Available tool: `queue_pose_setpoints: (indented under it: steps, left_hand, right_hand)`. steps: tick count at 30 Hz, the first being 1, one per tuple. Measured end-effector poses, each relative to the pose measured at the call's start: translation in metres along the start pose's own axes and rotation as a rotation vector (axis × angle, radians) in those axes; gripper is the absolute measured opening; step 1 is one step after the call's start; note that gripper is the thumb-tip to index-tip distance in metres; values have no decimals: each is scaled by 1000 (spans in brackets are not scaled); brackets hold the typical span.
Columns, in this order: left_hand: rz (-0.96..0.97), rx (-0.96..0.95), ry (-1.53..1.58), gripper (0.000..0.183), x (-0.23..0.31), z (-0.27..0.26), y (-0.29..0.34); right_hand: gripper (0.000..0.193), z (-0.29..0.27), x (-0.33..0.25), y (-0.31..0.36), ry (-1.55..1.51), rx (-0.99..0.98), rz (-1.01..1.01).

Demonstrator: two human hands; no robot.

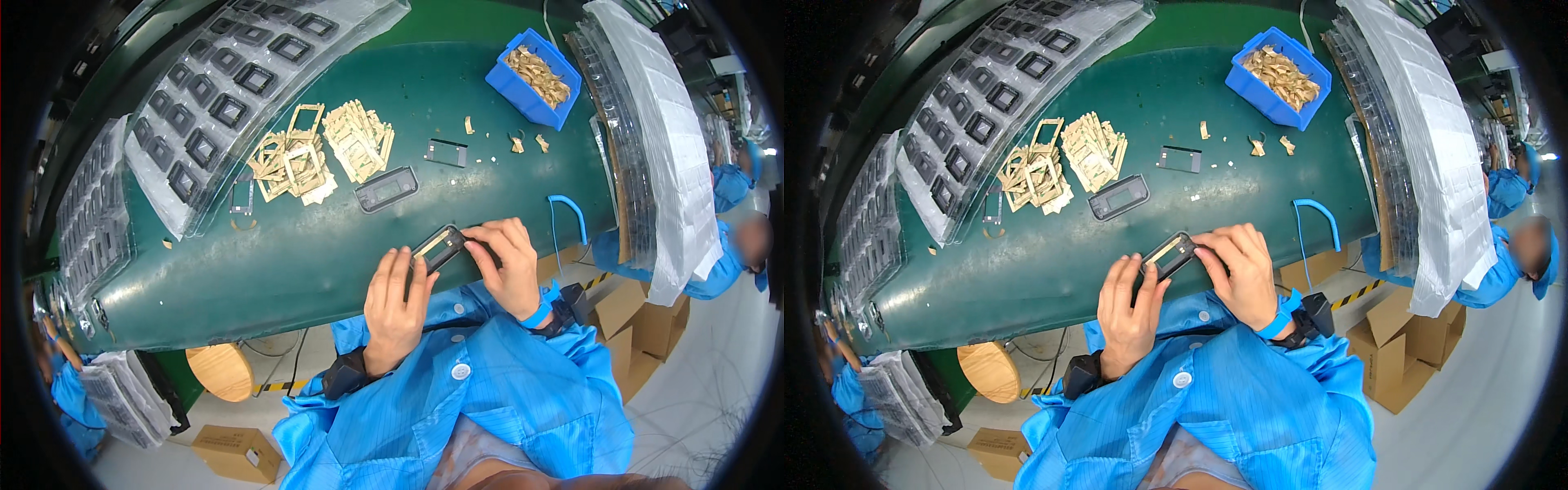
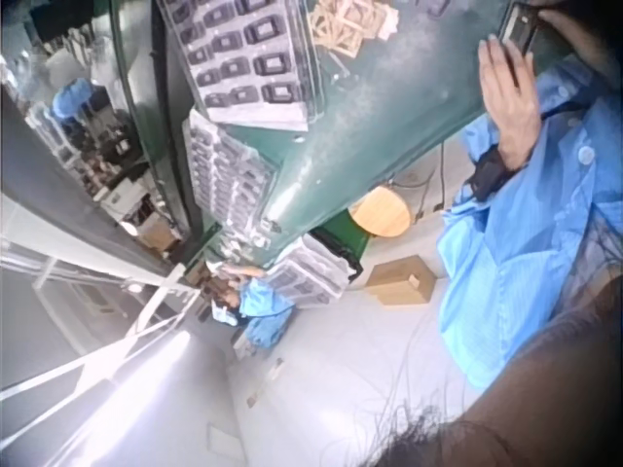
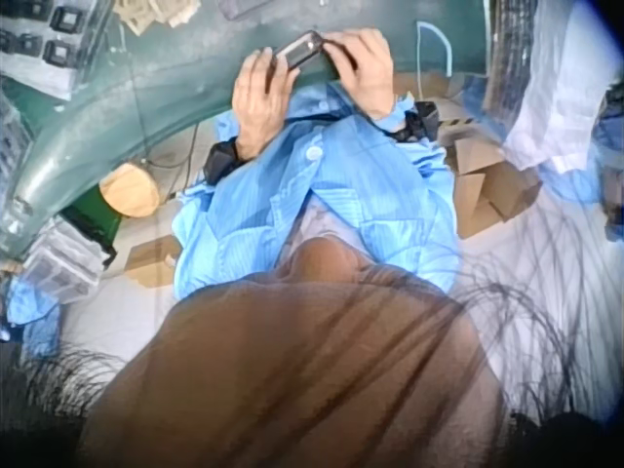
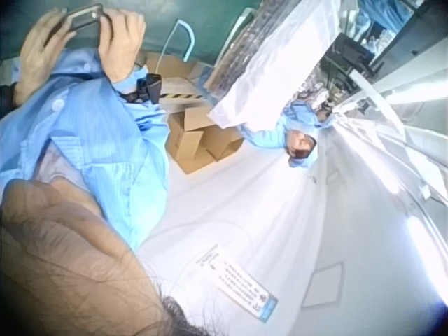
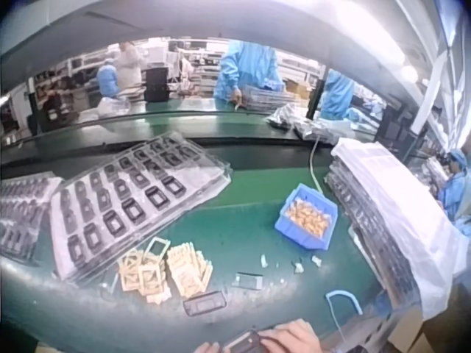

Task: The recorder is assembling small electronic components, specifically placing wooden or plastic inserts into small black frames or housings on a factory assembly line.

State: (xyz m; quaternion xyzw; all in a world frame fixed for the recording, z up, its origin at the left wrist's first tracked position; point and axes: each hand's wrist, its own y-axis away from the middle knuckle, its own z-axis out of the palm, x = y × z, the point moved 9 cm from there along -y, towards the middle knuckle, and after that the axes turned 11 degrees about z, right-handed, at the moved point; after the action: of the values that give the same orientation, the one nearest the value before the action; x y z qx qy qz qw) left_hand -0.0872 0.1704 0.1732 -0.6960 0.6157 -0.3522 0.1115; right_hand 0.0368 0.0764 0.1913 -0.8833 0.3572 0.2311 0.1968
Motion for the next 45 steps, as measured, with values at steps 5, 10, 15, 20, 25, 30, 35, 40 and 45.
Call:
queue_pose_setpoints:
  steps: [5, 10, 15, 20, 25, 30, 35, 40, 45]
  left_hand:
    - [31, 18, 77, 36, 9, 9, 3]
    - [41, -48, 46, 42, 8, 14, -1]
    - [62, -129, 17, 48, 8, 23, 3]
    - [78, -131, -5, 51, 8, 24, 6]
    - [101, -104, -20, 53, 8, 24, 8]
    - [110, -103, -20, 53, 8, 26, 11]
    - [115, -90, -31, 51, 9, 24, 10]
    - [116, -85, -34, 49, 10, 23, 9]
    - [123, -59, -53, 41, 9, 21, 6]
  right_hand:
    - [9, 7, 17, -2, -107, 42, 334]
    - [8, 6, 16, -2, -44, 44, 389]
    - [8, 7, 11, -2, 2, 64, 397]
    - [9, 8, 8, -3, 13, 65, 403]
    - [10, 10, 6, -5, 21, 71, 389]
    - [9, 11, 7, -6, 1, 62, 393]
    - [13, 12, -6, -13, 141, 66, 222]
    - [18, 14, -17, -12, 268, 80, 40]
    - [19, 16, -14, -2, 190, 46, 31]
